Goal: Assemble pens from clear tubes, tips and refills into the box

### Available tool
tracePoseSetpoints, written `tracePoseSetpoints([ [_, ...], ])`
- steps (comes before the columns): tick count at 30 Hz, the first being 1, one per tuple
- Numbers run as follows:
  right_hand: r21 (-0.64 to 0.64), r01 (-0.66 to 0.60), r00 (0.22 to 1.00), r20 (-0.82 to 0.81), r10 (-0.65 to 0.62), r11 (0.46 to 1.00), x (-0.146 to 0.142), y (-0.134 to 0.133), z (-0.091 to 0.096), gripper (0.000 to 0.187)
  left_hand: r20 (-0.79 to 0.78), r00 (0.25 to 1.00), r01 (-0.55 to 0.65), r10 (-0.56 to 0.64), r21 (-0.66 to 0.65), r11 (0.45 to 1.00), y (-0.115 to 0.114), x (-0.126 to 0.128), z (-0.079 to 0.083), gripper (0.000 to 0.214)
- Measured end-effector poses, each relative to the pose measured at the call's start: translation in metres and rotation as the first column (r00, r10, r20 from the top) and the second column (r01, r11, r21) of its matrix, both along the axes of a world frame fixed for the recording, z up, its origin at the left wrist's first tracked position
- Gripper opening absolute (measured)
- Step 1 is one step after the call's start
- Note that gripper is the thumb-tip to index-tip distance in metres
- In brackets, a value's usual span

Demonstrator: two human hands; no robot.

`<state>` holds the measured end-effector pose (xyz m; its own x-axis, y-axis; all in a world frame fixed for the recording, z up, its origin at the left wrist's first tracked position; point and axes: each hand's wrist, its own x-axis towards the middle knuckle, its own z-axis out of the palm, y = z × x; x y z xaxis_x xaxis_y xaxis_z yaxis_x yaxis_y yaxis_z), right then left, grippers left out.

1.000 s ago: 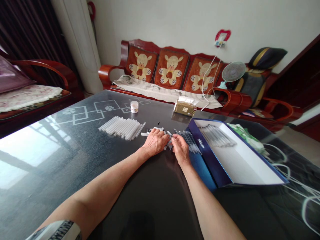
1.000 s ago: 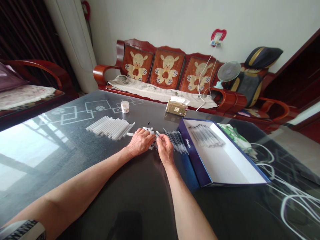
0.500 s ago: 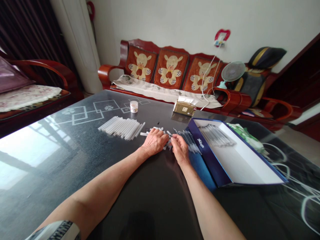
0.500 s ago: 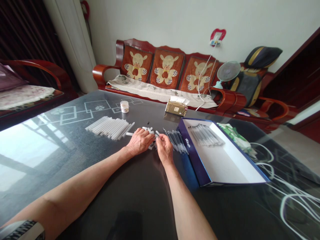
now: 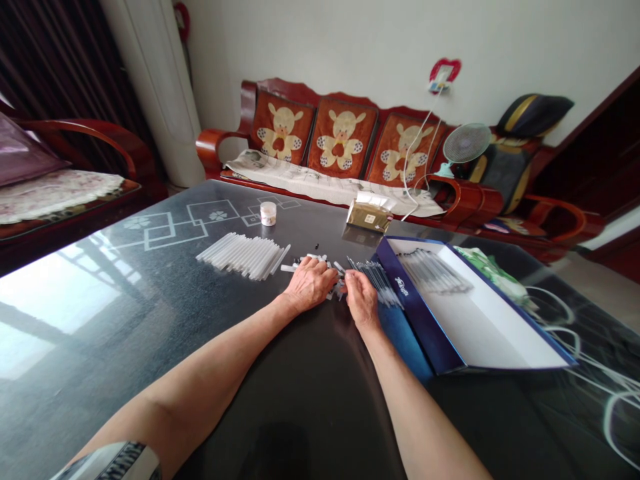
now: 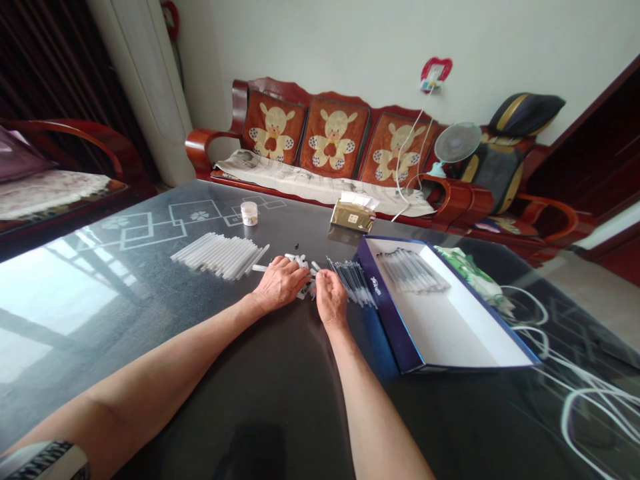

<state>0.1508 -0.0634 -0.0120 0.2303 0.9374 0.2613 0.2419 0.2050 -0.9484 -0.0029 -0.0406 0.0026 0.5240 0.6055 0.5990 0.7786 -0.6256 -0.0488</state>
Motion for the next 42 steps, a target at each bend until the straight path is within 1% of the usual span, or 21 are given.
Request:
tracePoseSetpoints([
  [2,-0.026,0.02,0.998,0.062,-0.019,0.999,0.0,0.0,0.002,0.038,-0.001,1.0,0.003,-0.003,0.002,1.0,0.0,0.0,0.0,0.035],
  [4,-0.015,0.006,0.995,0.102,-0.005,1.0,-0.001,-0.001,0.003,0.037,-0.002,1.0,0.006,-0.006,0.008,1.0,0.001,0.0,-0.001,0.035],
  [8,0.033,-0.038,0.995,0.089,0.035,0.999,0.0,-0.001,0.002,0.028,-0.001,1.0,0.002,-0.002,0.024,1.0,0.002,0.0,-0.003,0.034],
  [10,0.047,-0.059,0.995,0.081,0.055,0.997,0.0,-0.001,0.001,0.027,0.003,1.0,0.004,-0.004,0.017,1.0,0.002,0.0,-0.003,0.034],
  [12,0.051,-0.061,0.997,0.055,0.058,0.997,0.0,-0.001,0.001,0.032,0.011,1.0,0.011,-0.011,0.006,1.0,0.002,0.0,-0.003,0.034],
  [15,0.001,-0.006,1.0,0.022,0.006,1.0,0.0,-0.001,0.002,0.039,0.017,1.0,0.018,-0.018,-0.002,1.0,0.001,0.0,-0.002,0.035],
  [18,-0.041,0.027,0.996,0.091,-0.023,0.999,-0.001,-0.001,0.004,0.043,0.004,1.0,0.012,-0.012,0.005,1.0,0.001,0.0,-0.002,0.035],
  [21,-0.021,0.003,0.99,0.139,0.0,1.0,-0.001,-0.002,0.005,0.04,-0.007,1.0,0.007,-0.006,0.021,1.0,0.002,0.0,-0.003,0.034],
  [24,0.003,-0.042,0.994,0.106,0.041,0.999,-0.001,-0.003,0.004,0.035,0.001,1.0,0.004,-0.004,0.026,1.0,0.003,0.0,-0.004,0.033],
  [26,0.001,-0.06,0.996,0.059,0.06,0.998,-0.001,-0.002,0.003,0.038,0.008,1.0,0.005,-0.005,0.021,1.0,0.003,-0.001,-0.003,0.034],
  [29,-0.032,-0.023,1.0,0.015,0.023,0.999,0.0,-0.001,0.002,0.044,0.008,1.0,0.01,-0.01,0.016,1.0,0.002,-0.001,-0.002,0.035],
  [32,-0.046,0.013,0.998,0.061,-0.01,0.999,-0.001,0.0,0.003,0.045,0.003,1.0,0.013,-0.013,0.016,1.0,0.002,0.0,-0.002,0.035],
  [34,-0.041,0.006,0.995,0.104,-0.002,0.999,-0.001,0.0,0.003,0.042,0.004,1.0,0.016,-0.016,0.015,1.0,0.002,0.0,-0.002,0.035],
  [36,-0.032,-0.009,0.994,0.112,0.012,0.999,-0.001,-0.001,0.004,0.038,0.004,1.0,0.021,-0.021,0.014,1.0,0.003,0.0,-0.003,0.034],
  [40,0.002,-0.052,0.998,0.032,0.052,0.999,0.0,0.001,-0.001,0.03,-0.005,1.0,0.022,-0.022,0.018,1.0,0.004,-0.001,-0.002,0.032],
  [42,0.021,-0.021,0.999,-0.029,0.022,1.0,0.002,0.005,-0.006,0.03,-0.001,1.0,-0.005,0.005,0.026,1.0,0.004,-0.002,-0.002,0.032],
])
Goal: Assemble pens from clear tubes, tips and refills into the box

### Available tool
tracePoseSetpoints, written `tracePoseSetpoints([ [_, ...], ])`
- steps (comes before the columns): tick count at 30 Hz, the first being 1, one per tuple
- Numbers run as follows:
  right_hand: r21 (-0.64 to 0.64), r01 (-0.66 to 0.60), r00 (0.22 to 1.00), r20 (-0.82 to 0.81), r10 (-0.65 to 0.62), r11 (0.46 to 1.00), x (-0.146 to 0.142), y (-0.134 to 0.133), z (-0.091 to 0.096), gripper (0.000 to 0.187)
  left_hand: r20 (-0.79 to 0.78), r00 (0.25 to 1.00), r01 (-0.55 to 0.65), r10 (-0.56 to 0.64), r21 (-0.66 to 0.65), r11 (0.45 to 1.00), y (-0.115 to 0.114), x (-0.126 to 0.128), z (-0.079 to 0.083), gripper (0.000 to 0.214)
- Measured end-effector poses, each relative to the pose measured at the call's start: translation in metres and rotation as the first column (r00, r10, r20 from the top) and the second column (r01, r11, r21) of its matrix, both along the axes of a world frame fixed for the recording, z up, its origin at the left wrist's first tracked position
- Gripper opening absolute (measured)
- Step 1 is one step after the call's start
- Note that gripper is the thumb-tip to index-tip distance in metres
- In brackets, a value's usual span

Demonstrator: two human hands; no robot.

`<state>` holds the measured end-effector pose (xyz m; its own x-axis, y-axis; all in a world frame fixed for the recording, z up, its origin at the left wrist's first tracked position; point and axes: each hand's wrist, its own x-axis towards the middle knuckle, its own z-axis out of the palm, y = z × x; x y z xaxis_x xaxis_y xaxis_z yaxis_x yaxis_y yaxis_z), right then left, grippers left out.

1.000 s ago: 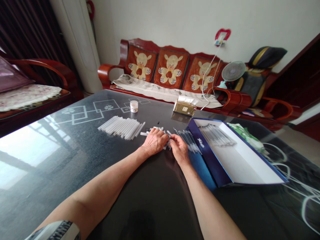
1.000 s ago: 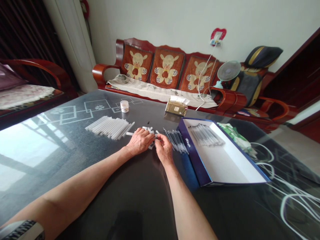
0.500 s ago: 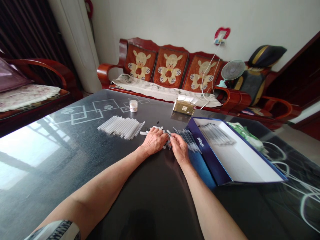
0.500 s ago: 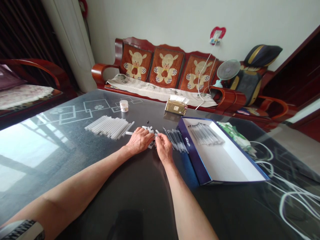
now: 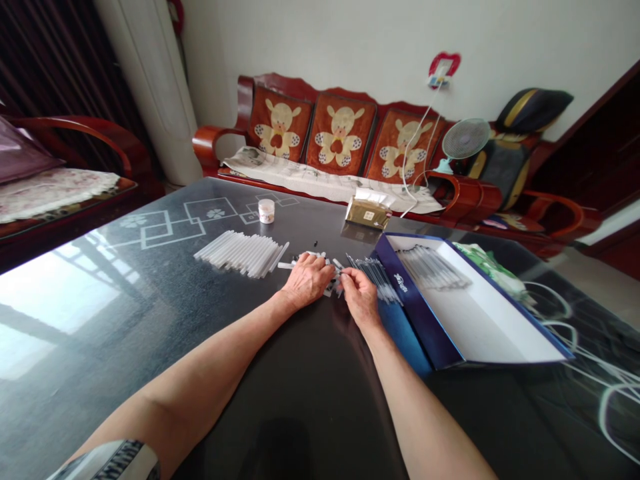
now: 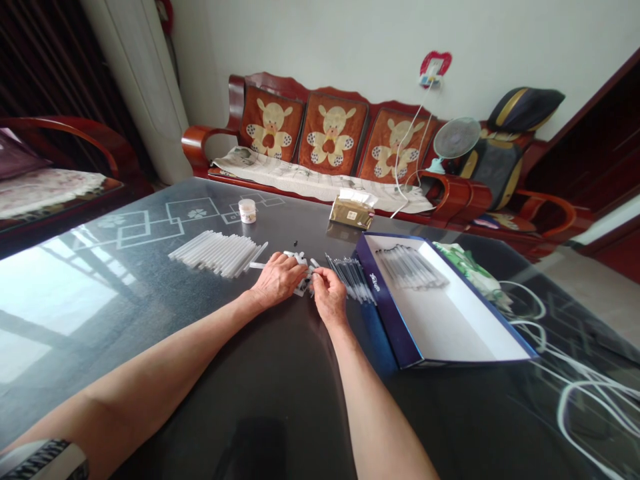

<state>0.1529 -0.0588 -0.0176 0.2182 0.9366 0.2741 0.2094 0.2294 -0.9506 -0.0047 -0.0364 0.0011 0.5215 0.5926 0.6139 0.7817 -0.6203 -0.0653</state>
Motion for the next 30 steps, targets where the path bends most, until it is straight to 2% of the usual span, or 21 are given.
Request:
tracePoseSetpoints([
  [4,0.038,0.107,0.993,-0.047,-0.106,0.993,0.001,0.004,-0.005,0.031,0.039,0.996,-0.077,0.076,0.018,0.997,0.001,-0.002,0.0,0.033],
  [7,0.1,0.059,0.987,0.144,-0.073,0.993,-0.001,0.0,-0.002,0.024,0.058,0.995,-0.082,0.081,0.015,0.997,0.002,-0.002,-0.001,0.032],
  [10,0.189,0.024,0.928,0.361,-0.092,0.982,-0.004,-0.007,0.005,0.015,0.067,0.995,-0.074,0.073,0.011,0.997,0.002,-0.002,-0.002,0.03],
  [14,0.206,0.022,0.883,0.455,-0.116,0.978,-0.005,-0.01,0.007,0.011,0.062,0.996,-0.069,0.068,0.021,0.997,0.003,-0.002,-0.003,0.029],
  [19,0.204,0.001,0.845,0.523,-0.11,0.979,-0.005,-0.006,0.001,0.011,0.045,0.997,-0.06,0.059,0.014,0.998,0.005,-0.003,-0.005,0.028],
  [23,0.189,0.01,0.852,0.513,-0.107,0.982,-0.004,-0.007,0.002,0.012,0.046,0.998,-0.045,0.045,-0.006,0.999,0.005,-0.003,-0.005,0.028],
  [27,0.186,0.074,0.922,0.362,-0.138,0.98,-0.003,-0.008,0.007,0.022,0.029,1.0,0.006,-0.005,-0.039,0.999,0.003,-0.002,-0.002,0.029],
  [30,0.213,0.051,0.953,0.282,-0.111,0.976,-0.002,-0.007,0.008,0.027,0.004,0.998,0.064,-0.064,-0.071,0.995,0.0,0.0,0.0,0.029],
])
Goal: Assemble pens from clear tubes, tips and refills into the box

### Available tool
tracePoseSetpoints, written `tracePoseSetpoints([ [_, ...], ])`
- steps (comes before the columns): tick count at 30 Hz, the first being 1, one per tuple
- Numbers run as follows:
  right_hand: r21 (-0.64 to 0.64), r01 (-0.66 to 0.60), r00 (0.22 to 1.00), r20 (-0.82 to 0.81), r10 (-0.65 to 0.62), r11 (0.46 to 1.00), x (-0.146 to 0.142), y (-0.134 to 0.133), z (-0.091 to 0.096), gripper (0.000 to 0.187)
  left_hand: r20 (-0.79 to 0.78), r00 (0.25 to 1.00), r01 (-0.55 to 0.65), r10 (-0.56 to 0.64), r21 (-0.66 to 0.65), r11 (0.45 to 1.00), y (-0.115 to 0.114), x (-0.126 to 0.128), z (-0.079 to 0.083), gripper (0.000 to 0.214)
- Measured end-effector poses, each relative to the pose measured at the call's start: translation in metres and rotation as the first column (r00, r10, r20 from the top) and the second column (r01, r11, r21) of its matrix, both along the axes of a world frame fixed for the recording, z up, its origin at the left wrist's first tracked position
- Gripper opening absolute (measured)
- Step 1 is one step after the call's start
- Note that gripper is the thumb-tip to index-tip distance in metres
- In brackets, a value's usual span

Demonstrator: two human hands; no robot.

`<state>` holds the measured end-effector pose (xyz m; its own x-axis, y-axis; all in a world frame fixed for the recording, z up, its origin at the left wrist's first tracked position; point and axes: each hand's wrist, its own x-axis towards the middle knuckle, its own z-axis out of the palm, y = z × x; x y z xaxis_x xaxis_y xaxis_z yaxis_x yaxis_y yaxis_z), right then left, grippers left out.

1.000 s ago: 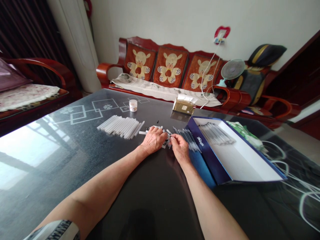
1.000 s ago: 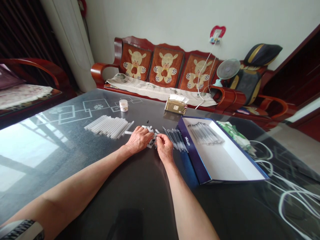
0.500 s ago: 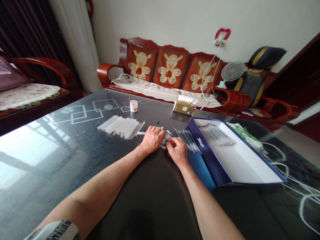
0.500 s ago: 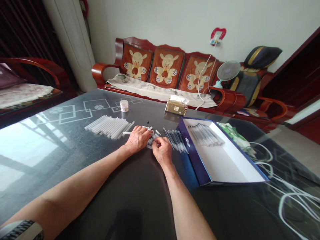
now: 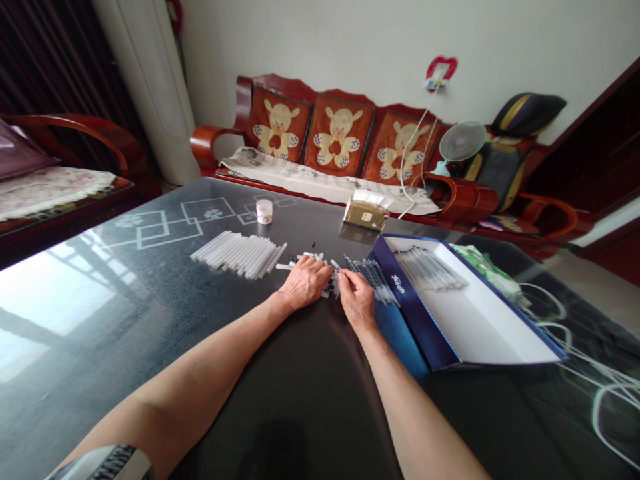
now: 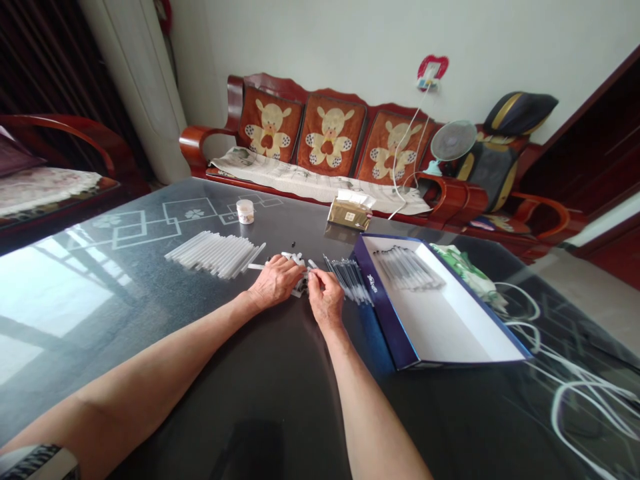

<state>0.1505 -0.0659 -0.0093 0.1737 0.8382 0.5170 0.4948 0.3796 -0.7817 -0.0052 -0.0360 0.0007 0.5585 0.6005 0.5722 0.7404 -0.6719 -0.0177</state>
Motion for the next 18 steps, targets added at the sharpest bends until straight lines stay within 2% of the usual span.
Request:
tracePoseSetpoints([
  [2,-0.004,-0.025,0.999,-0.023,0.024,1.0,0.0,0.0,-0.001,0.026,0.002,1.0,0.026,-0.026,-0.012,1.0,-0.001,0.0,0.001,0.029],
  [6,-0.094,-0.032,0.998,-0.064,0.026,0.995,0.001,0.001,-0.004,0.029,0.027,0.999,0.031,-0.031,-0.001,1.0,-0.003,-0.001,0.002,0.031],
  [9,-0.149,0.05,0.978,-0.194,-0.078,0.988,0.007,0.005,-0.006,0.035,0.074,0.997,-0.034,0.032,0.024,0.999,-0.002,-0.003,0.0,0.035],
  [12,-0.159,0.196,0.917,-0.32,-0.238,0.968,0.013,0.008,-0.006,0.039,0.105,0.988,-0.117,0.112,0.037,0.992,0.0,-0.004,-0.002,0.036],
  [13,-0.115,0.258,0.908,-0.309,-0.281,0.959,0.013,0.008,-0.005,0.038,0.105,0.987,-0.13,0.125,0.041,0.991,0.001,-0.004,-0.002,0.037],
  [15,0.074,0.338,0.927,-0.197,-0.319,0.938,0.011,0.006,-0.001,0.035,0.1,0.987,-0.132,0.126,0.051,0.99,0.001,-0.004,-0.002,0.037],
  [16,0.19,0.323,0.946,-0.105,-0.308,0.927,0.008,0.004,0.001,0.033,0.097,0.988,-0.126,0.12,0.056,0.99,0.001,-0.004,-0.002,0.037],
  [18,0.341,0.184,0.964,0.122,-0.238,0.922,0.001,-0.001,0.004,0.031,0.088,0.991,-0.107,0.101,0.064,0.992,0.001,-0.004,-0.002,0.036],
])
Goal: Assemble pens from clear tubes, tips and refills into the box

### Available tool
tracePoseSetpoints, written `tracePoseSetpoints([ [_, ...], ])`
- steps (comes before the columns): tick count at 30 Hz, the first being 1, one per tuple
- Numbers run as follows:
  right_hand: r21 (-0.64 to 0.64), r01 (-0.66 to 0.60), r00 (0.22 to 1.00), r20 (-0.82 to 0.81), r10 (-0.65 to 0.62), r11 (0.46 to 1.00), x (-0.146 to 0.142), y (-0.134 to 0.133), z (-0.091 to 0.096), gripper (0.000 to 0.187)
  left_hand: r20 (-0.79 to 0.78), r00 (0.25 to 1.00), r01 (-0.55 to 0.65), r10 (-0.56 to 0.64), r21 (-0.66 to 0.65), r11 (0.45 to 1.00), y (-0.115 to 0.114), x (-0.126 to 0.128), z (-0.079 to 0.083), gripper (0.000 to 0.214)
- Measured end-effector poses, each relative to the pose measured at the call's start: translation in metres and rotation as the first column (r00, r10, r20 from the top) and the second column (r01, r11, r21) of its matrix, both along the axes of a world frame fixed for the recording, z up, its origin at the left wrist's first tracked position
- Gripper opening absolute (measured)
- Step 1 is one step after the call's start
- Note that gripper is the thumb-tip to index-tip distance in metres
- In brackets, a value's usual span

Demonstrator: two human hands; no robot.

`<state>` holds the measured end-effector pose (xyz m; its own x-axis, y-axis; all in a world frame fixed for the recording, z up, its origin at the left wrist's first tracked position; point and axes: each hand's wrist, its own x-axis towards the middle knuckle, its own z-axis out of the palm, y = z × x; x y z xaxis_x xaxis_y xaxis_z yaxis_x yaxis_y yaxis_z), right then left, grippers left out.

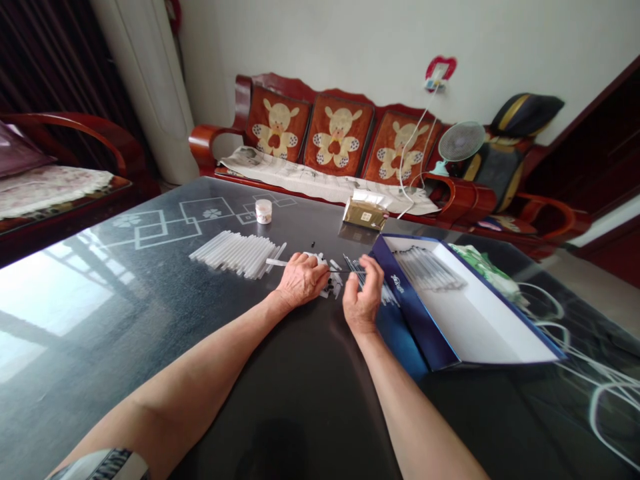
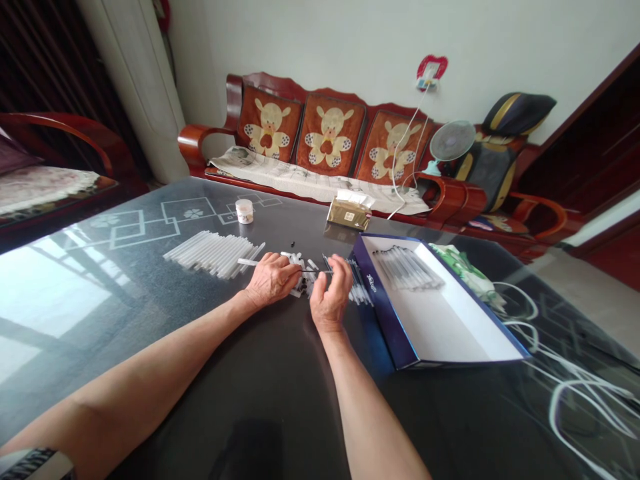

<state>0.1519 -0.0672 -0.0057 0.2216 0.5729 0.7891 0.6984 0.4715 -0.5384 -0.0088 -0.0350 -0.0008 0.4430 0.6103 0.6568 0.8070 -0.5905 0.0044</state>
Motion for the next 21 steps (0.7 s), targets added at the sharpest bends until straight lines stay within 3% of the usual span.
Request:
tracePoseSetpoints([
  [2,-0.03,-0.067,0.977,0.199,0.071,0.997,-0.006,-0.003,-0.001,0.03,-0.011,1.0,0.026,-0.026,-0.007,1.0,-0.001,0.0,0.001,0.036],
  [4,-0.111,-0.063,0.95,0.298,0.094,0.992,-0.008,-0.004,-0.004,0.027,-0.017,0.999,0.051,-0.052,-0.028,0.998,-0.002,0.001,0.002,0.036],
  [8,-0.21,-0.069,0.947,0.295,0.13,0.975,-0.005,-0.003,-0.01,0.024,-0.037,0.995,0.089,-0.091,-0.049,0.995,-0.003,0.0,0.007,0.032],
  [14,-0.172,-0.015,0.939,0.336,0.073,0.985,0.009,-0.001,0.003,0.026,-0.04,0.995,0.093,-0.094,-0.042,0.995,-0.003,-0.01,0.019,0.032],
  [16,-0.212,0.051,0.921,0.389,0.036,0.976,0.024,0.007,0.01,0.025,0.044,0.997,0.069,-0.066,-0.058,0.996,-0.001,-0.014,0.025,0.033],
  [18,-0.276,0.152,0.892,0.451,-0.011,0.949,0.042,0.018,0.015,0.023,0.23,0.973,0.054,-0.032,-0.09,0.994,0.004,-0.017,0.035,0.032],
  [20,-0.342,0.272,0.854,0.517,-0.062,0.899,0.059,0.031,0.018,0.021,0.519,0.855,0.09,0.002,-0.151,0.984,0.011,-0.018,0.047,0.028],
  [21,-0.364,0.321,0.836,0.543,-0.08,0.874,0.065,0.036,0.018,0.02,0.669,0.743,0.137,0.022,-0.185,0.973,0.014,-0.018,0.054,0.026],
])
